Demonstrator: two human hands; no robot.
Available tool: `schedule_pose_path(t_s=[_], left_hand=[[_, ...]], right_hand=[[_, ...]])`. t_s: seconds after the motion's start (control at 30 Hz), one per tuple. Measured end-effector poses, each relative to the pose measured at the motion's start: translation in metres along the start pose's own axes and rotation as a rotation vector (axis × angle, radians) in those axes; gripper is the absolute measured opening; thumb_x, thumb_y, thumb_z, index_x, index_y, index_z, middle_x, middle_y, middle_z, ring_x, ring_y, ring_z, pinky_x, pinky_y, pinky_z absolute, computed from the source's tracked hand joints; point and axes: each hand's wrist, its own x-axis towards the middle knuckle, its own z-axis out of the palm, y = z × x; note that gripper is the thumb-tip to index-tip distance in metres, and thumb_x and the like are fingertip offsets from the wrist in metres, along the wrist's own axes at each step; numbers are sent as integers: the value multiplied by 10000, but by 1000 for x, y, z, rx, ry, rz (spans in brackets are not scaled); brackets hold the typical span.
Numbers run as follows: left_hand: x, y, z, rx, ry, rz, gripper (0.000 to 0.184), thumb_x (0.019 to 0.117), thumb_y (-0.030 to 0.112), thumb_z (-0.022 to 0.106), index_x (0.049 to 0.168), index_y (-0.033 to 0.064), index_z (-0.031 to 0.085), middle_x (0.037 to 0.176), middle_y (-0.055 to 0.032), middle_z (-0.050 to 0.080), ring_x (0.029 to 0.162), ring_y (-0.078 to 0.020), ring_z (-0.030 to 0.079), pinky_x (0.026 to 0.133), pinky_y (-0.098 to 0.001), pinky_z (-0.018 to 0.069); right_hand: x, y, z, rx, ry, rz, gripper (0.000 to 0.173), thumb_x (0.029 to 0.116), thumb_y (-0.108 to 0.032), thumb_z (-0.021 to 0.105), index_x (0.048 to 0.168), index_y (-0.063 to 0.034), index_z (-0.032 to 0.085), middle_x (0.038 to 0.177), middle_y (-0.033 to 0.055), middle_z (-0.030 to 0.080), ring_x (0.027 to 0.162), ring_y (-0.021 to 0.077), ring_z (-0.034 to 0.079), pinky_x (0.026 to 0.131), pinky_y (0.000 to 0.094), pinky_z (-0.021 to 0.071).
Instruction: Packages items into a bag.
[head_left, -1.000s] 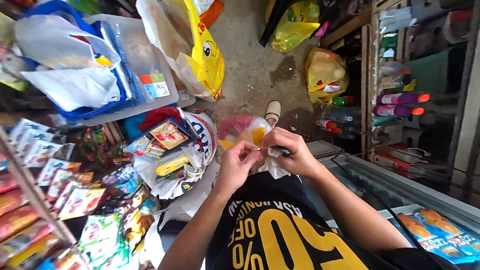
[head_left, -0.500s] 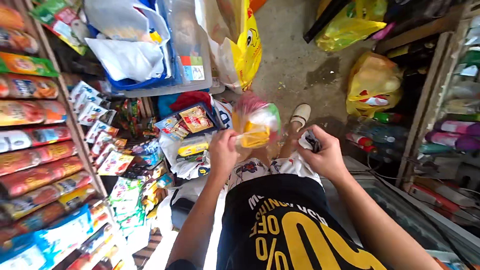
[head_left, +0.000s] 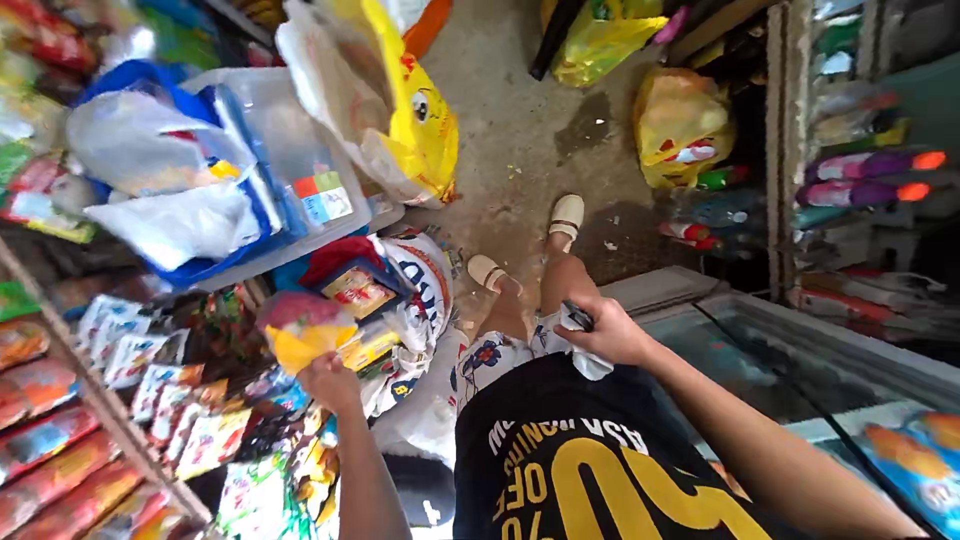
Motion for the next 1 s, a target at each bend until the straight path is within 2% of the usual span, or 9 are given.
schedule_pose_path(t_s=[0.1, 0.17, 0.27, 0.4, 0.53, 0.67, 0.87, 0.93, 1.0], left_hand=[[5, 2, 30, 110, -150, -8, 257, 999, 85, 602, 1198, -49, 694, 1322, -367, 568, 1289, -533, 512, 1105, -612, 398], [-4, 19, 32, 137, -220, 4, 307, 978, 84, 619, 1246, -59, 664, 1351, -369, 555, 1311, -543, 492, 1112, -646, 374], [-23, 52, 29, 107, -169, 9, 393, 863, -13, 660, 1249, -85, 635, 1334, -377, 544, 1296, -532, 494, 1083, -639, 403], [-37, 115, 32, 86, -69, 263, 343, 864, -85, 584, 1204, -116, 619, 1325, -389, 512, 1276, -536, 483, 1070, -608, 411], [-49, 234, 40, 53, -231, 613, 272, 878, -67, 597, 1142, -104, 649, 1257, -369, 544, 1128, -492, 584, 940, -570, 515], [-81, 390, 58, -49, -386, 868, 261, 882, -60, 600, 1136, -100, 649, 1240, -325, 558, 970, -369, 647, 817, -470, 568], [-152, 575, 75, -260, -581, 1247, 221, 915, 8, 592, 1108, -62, 674, 1170, -240, 606, 914, -252, 666, 772, -363, 587], [-200, 635, 45, -399, -731, 1330, 265, 965, 86, 586, 1169, -69, 653, 1169, -205, 639, 976, -213, 665, 835, -343, 579], [-264, 691, -11, -644, -930, 1477, 345, 1008, 189, 593, 1254, -51, 603, 1168, -130, 661, 1030, -142, 663, 900, -310, 573]], right_hand=[[-10, 29, -12, -48, -40, 113, 364, 898, -349, 718, 1117, -60, 680, 948, 139, 702, 904, 302, 686, 824, 580, 532], [-21, 57, -25, 3, 3, 208, 391, 886, -335, 732, 1155, -59, 672, 1000, 153, 709, 955, 319, 691, 862, 598, 527], [-42, 101, -49, 286, 111, 358, 451, 885, -264, 763, 1251, -31, 641, 1048, 147, 708, 966, 236, 688, 921, 484, 544], [-80, 160, -81, 387, 173, 653, 484, 894, -270, 769, 1277, -14, 620, 1058, 208, 670, 970, 323, 649, 900, 556, 499], [-116, 210, -120, 421, 383, 933, 588, 896, -289, 770, 1397, -48, 578, 1233, 284, 647, 1164, 454, 616, 1004, 676, 447], [-155, 217, -181, 513, 701, 1052, 579, 904, -295, 767, 1394, -47, 584, 1236, 303, 642, 1183, 478, 601, 1003, 695, 433], [-211, 195, -267, 557, 1123, 942, 495, 907, -276, 774, 1291, -4, 622, 1091, 280, 675, 1047, 436, 651, 928, 668, 476], [-226, 181, -282, 576, 1263, 852, 492, 906, -257, 774, 1281, 19, 615, 1056, 265, 680, 1002, 400, 665, 908, 638, 495], [-235, 168, -287, 578, 1384, 746, 479, 899, -253, 769, 1261, 20, 615, 1000, 229, 684, 921, 333, 678, 859, 586, 524]])
